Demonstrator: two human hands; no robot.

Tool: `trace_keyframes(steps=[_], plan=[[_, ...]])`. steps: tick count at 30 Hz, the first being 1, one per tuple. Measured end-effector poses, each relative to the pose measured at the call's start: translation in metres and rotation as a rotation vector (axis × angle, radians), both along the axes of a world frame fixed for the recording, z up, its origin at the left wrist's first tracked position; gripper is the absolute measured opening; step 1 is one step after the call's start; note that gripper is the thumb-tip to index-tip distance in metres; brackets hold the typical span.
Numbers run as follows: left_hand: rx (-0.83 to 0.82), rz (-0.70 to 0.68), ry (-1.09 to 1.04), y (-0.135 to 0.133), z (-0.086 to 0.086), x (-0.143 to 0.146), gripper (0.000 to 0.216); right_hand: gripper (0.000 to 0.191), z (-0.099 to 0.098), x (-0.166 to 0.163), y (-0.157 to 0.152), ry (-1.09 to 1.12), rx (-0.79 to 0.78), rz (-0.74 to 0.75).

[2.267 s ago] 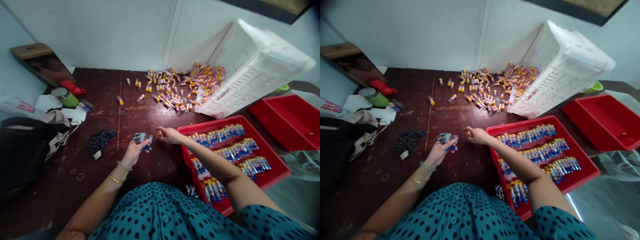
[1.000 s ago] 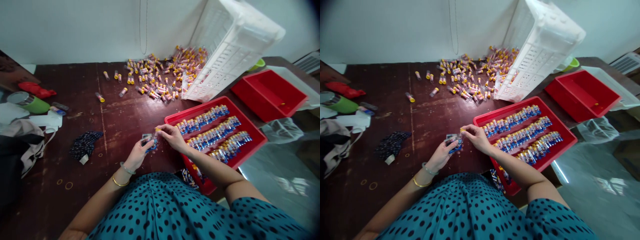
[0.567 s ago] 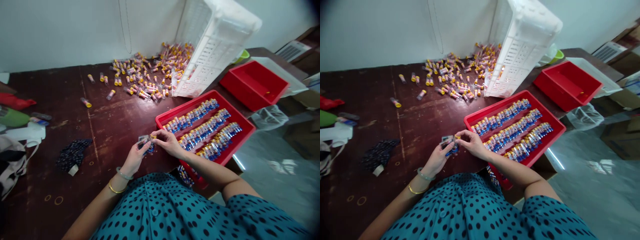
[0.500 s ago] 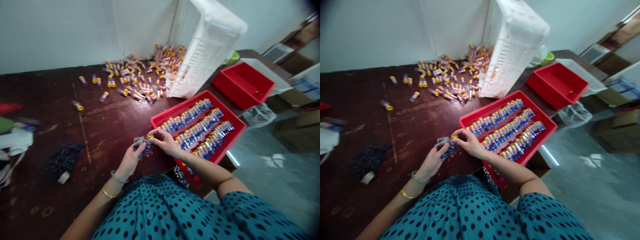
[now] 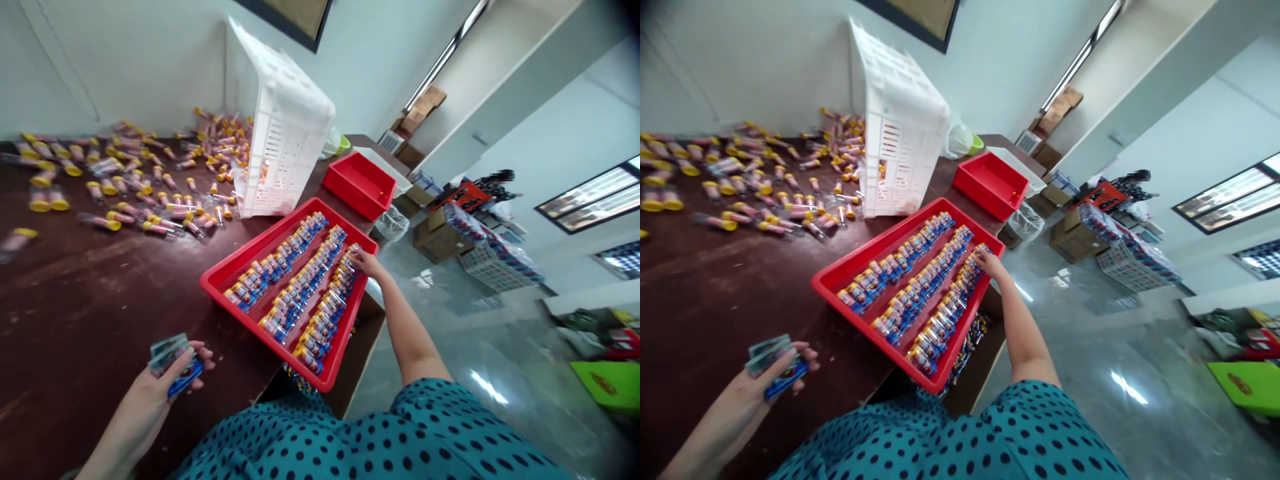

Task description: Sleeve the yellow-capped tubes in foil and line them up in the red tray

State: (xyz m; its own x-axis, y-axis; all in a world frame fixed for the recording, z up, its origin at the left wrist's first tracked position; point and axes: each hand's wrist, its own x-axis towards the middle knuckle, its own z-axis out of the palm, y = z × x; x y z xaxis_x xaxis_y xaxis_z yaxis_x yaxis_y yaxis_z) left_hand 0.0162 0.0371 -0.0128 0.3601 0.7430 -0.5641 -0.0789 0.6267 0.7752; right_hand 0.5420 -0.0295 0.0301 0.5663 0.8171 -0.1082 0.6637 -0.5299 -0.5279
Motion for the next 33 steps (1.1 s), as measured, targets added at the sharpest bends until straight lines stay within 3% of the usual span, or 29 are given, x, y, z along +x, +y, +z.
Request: trace_keyframes(steps=[4,7,10,14,16,19,22,25,28,31,33], plan=[[0.003,0.006,-0.066,0.002,-0.004,-0.001,0.041,0.021,-0.004,-0.004,0.011,-0.018,0.078,0.039],[0.001,-0.008,-0.082,0.002,-0.003,-0.003,0.034,0.019,-0.004,-0.032,0.063,-0.014,0.212,0.144],[0.033,0.03,-0.06,0.005,-0.003,-0.004,0.031,0.023,-0.011,-0.098,0.149,0.042,0.286,0.37],[0.013,0.175,-0.084,0.011,0.002,-0.009,0.036,0.026,-0.029,-0.219,0.261,0.085,0.209,0.682],[-0.016,0.216,-0.129,0.013,0.007,-0.016,0.039,0.035,-0.038,-0.265,0.299,0.074,0.168,0.754],[-0.012,0.234,-0.15,0.014,0.01,-0.034,0.029,0.039,-0.047,-0.299,0.328,0.079,0.131,0.8],[0.019,0.271,-0.15,0.015,0.006,-0.053,0.025,0.034,-0.052,-0.308,0.33,0.148,0.083,0.83],[-0.008,0.366,-0.148,0.019,0.0,-0.061,0.022,0.034,-0.053,-0.314,0.31,0.266,0.039,0.855],[-0.006,0.416,-0.137,0.023,-0.005,-0.058,0.022,0.03,-0.046,-0.328,0.271,0.454,-0.005,0.913],[0.051,0.423,-0.153,0.024,-0.007,-0.052,0.025,0.036,-0.032,-0.345,0.223,0.806,-0.092,0.987],[0.071,0.437,-0.178,0.022,-0.006,-0.05,0.028,0.038,-0.024,-0.353,0.195,0.89,-0.097,0.977]])
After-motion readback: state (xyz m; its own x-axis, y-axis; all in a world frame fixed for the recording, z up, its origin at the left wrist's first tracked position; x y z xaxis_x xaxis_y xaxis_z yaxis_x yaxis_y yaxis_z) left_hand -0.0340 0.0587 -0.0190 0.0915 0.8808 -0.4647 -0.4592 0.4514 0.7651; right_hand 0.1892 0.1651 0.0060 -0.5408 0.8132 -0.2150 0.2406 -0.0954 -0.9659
